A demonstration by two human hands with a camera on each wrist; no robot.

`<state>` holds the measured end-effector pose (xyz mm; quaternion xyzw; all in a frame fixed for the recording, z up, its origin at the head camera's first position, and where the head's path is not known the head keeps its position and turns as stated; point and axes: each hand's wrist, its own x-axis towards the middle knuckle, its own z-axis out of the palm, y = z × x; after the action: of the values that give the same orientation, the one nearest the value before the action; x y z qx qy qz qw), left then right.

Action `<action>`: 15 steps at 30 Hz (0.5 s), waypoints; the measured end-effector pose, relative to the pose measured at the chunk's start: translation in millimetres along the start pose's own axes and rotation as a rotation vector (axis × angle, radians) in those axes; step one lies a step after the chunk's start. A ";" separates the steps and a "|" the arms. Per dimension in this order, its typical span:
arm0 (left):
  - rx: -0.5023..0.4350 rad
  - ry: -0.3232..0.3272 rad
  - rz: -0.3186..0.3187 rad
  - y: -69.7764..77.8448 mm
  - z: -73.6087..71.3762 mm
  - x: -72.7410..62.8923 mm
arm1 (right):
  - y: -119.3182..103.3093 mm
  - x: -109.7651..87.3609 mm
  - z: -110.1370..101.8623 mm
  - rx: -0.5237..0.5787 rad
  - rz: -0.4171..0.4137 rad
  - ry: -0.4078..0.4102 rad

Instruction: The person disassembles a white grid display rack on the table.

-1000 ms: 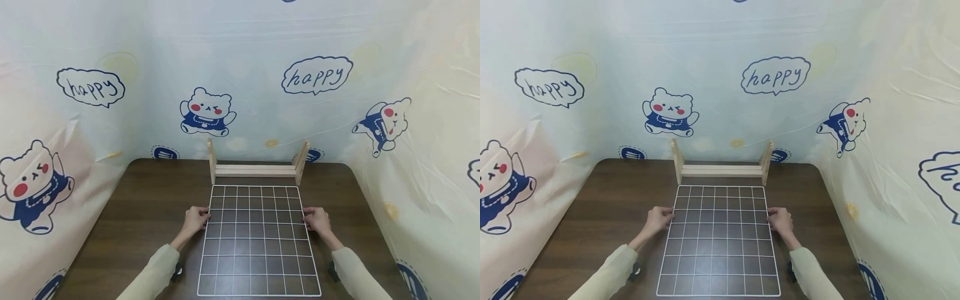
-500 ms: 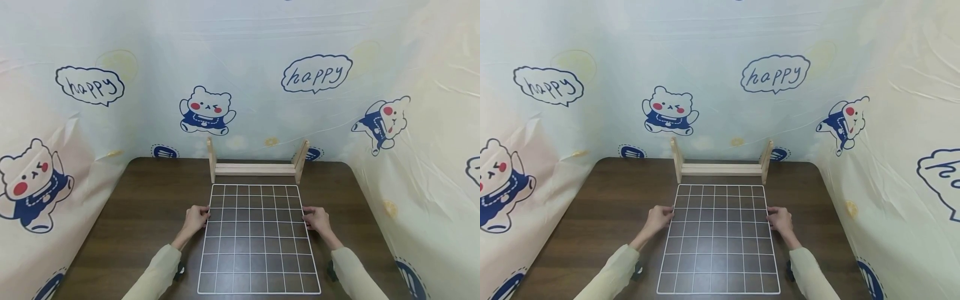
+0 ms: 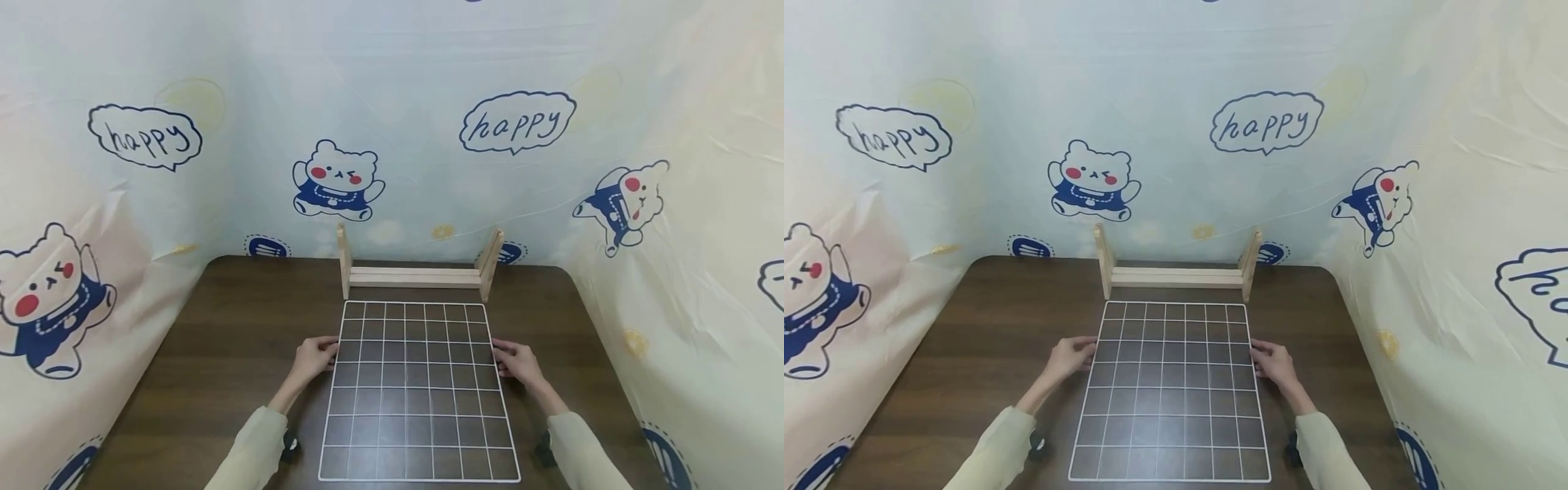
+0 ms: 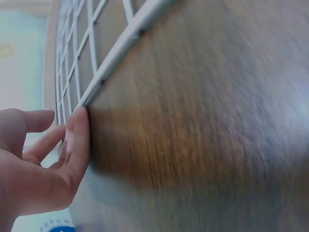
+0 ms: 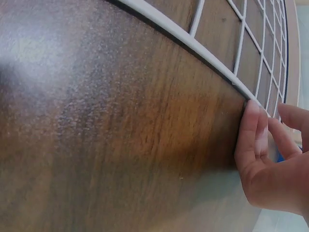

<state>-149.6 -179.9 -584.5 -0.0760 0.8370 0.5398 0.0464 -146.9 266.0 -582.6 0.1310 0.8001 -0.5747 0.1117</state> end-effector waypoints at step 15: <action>-0.383 -0.204 -0.275 -11.5 -26.7 3.3 | 0.1 1.1 -15.7 0.187 0.103 -0.131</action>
<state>-150.8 -209.2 -584.4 -0.1418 0.6924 0.6819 0.1882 -148.4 280.9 -578.1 0.1437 0.7263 -0.6476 0.1803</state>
